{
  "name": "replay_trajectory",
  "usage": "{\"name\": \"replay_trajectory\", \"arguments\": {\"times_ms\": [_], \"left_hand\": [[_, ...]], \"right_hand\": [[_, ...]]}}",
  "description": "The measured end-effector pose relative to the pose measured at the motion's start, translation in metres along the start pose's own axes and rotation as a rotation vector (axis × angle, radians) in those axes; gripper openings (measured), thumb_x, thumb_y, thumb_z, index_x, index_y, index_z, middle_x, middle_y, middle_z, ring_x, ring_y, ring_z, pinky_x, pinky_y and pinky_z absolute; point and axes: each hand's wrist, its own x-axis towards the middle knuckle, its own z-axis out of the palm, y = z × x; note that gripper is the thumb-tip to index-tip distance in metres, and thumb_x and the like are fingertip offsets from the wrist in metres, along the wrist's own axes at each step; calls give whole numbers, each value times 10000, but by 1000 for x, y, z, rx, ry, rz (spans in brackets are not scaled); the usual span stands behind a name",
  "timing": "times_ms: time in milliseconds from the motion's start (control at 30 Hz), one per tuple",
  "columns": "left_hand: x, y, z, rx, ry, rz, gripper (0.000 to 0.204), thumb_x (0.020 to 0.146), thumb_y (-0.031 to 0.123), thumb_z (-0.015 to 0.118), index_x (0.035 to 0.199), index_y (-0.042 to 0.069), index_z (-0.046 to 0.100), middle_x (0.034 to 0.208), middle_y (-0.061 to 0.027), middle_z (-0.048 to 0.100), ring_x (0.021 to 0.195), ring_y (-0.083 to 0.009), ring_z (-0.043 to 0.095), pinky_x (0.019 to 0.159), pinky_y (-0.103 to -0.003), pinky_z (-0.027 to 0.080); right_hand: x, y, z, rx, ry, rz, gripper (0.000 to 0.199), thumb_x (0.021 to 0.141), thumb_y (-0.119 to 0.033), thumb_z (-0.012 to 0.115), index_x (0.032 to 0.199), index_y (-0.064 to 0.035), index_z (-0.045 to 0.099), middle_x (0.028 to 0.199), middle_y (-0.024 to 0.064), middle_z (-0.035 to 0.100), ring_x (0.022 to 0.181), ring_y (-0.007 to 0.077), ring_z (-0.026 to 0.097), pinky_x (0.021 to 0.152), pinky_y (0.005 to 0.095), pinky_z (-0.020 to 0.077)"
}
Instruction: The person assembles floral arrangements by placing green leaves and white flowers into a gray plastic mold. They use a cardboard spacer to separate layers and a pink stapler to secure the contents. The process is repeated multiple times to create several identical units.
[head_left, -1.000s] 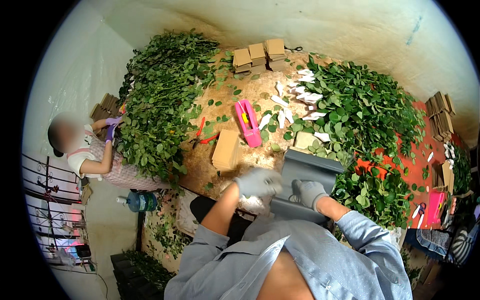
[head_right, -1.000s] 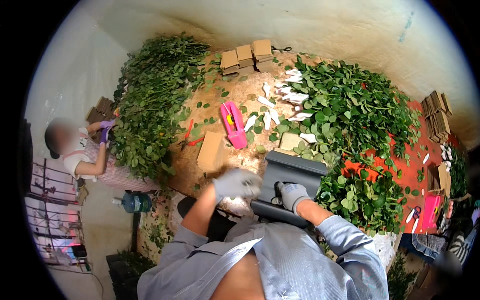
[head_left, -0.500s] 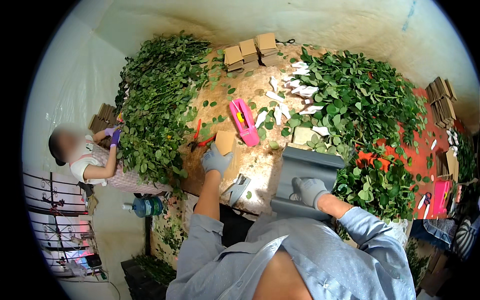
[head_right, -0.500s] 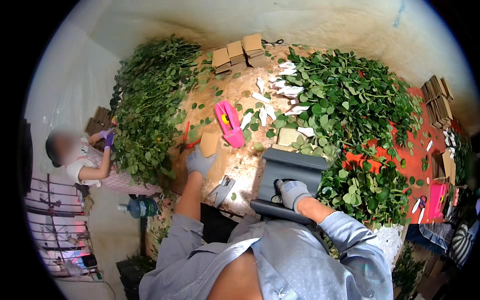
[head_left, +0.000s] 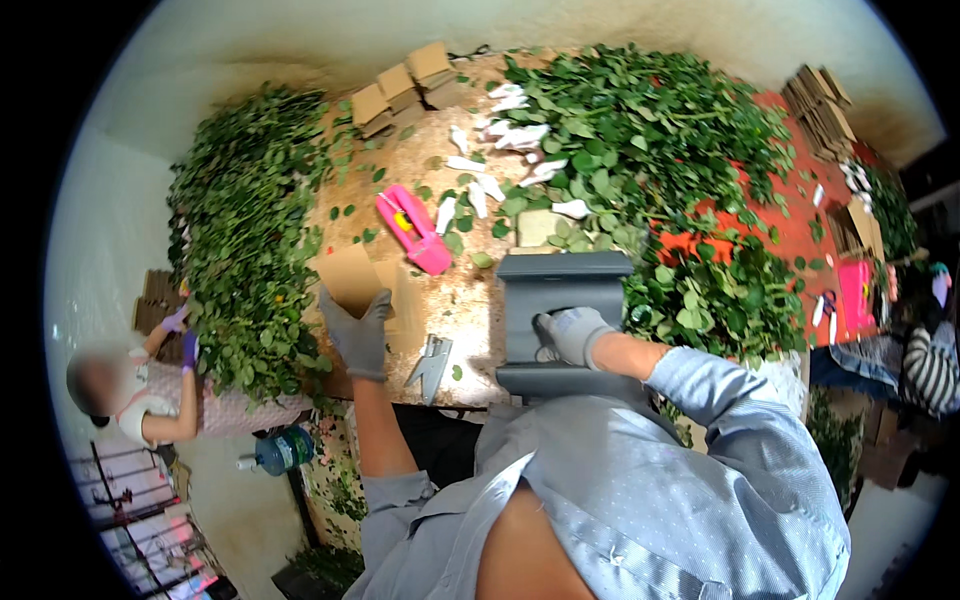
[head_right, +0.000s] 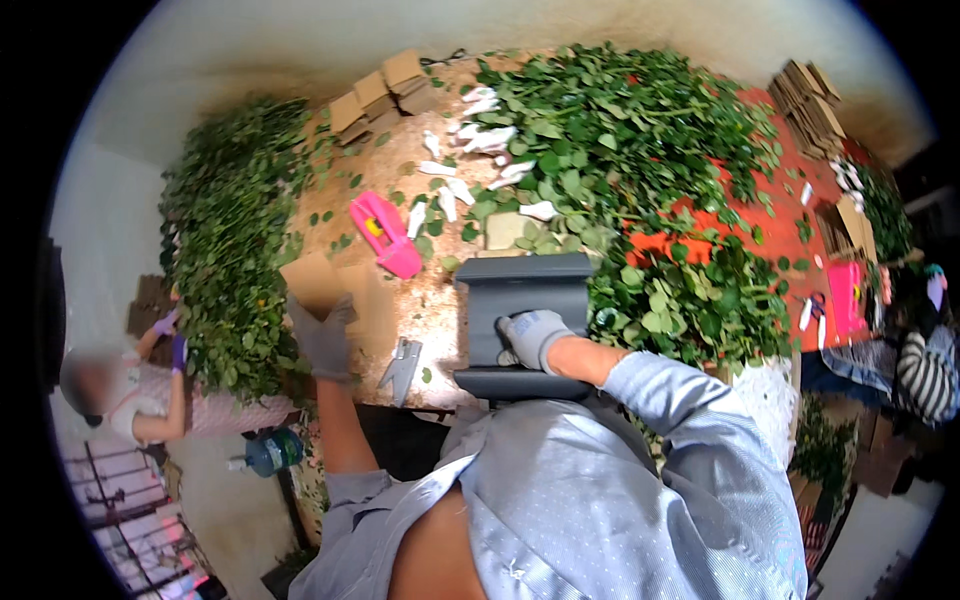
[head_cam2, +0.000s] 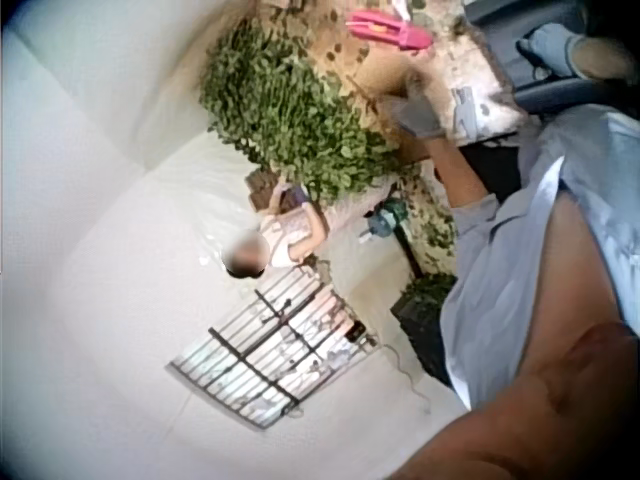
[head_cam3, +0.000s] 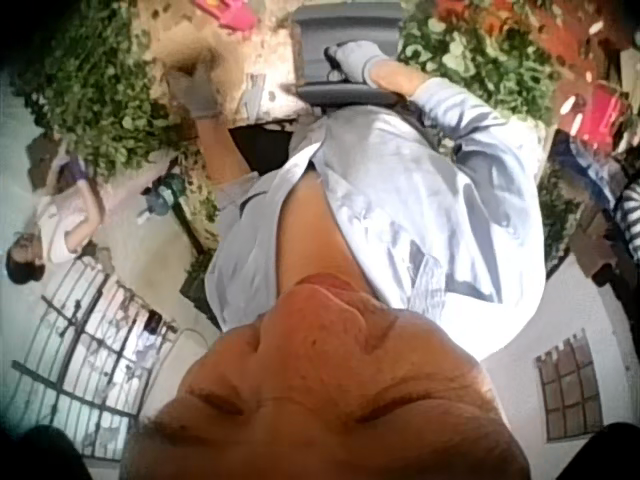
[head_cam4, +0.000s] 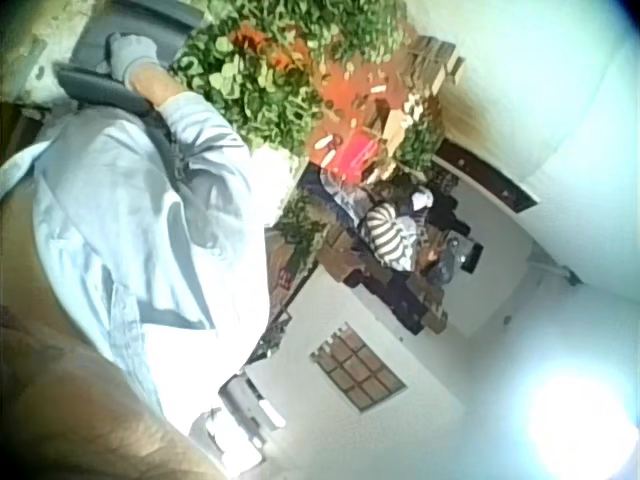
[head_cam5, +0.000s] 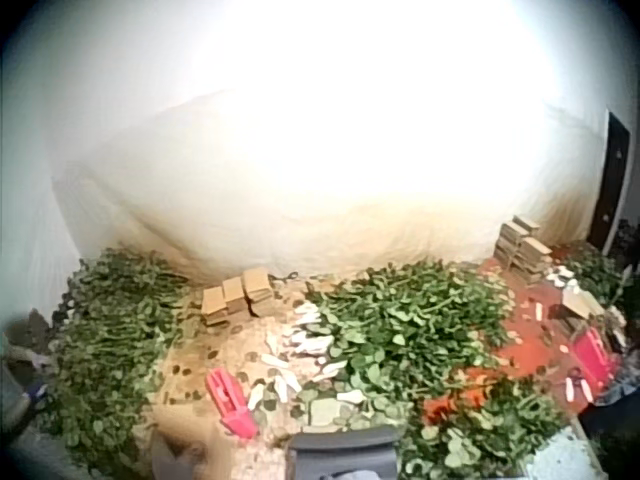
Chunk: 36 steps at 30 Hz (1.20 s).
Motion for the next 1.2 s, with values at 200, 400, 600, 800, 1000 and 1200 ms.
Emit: {"name": "replay_trajectory", "arguments": {"times_ms": [200,400,600,800,1000,1200], "left_hand": [[-85,62,54,-561,-847,-224,268,947,158,673,1141,-27,665,997,-50,709,883,-132,622,826,-302,508],[-98,40,112,-247,-1292,-466,265,907,167,730,1092,-22,726,991,-85,759,859,-147,692,790,-313,546],[-78,96,111,320,-1275,-109,398,844,430,749,990,61,776,923,-178,751,858,-305,727,798,-404,548],[-78,92,86,432,-1192,56,360,869,401,711,997,69,766,905,-169,738,877,-353,705,800,-424,541],[-95,119,45,162,-1417,419,451,950,310,613,1309,40,581,1312,-182,612,1158,-367,605,985,-464,471],[-115,108,50,376,-1383,459,460,946,255,595,1350,42,537,1416,-168,553,1247,-358,547,1045,-483,417]], "right_hand": [[-5,8,0,28,-16,32,495,853,-364,731,1226,-64,603,1081,192,713,1025,401,676,860,491,531],[-6,33,17,308,-2,-17,603,785,-214,706,1329,-5,551,1019,212,715,962,363,694,809,448,547],[-12,33,3,992,-80,269,397,963,-338,593,989,43,703,712,135,688,546,191,651,531,343,550],[4,26,6,598,-60,352,509,1018,-421,511,878,21,719,614,123,680,545,245,682,589,400,548],[-7,13,-8,507,-51,388,495,1009,-432,503,886,-14,739,639,123,693,635,280,708,711,418,553],[-3,7,1,430,46,394,482,999,-444,513,911,-32,748,676,147,705,718,306,727,777,432,556]]}}
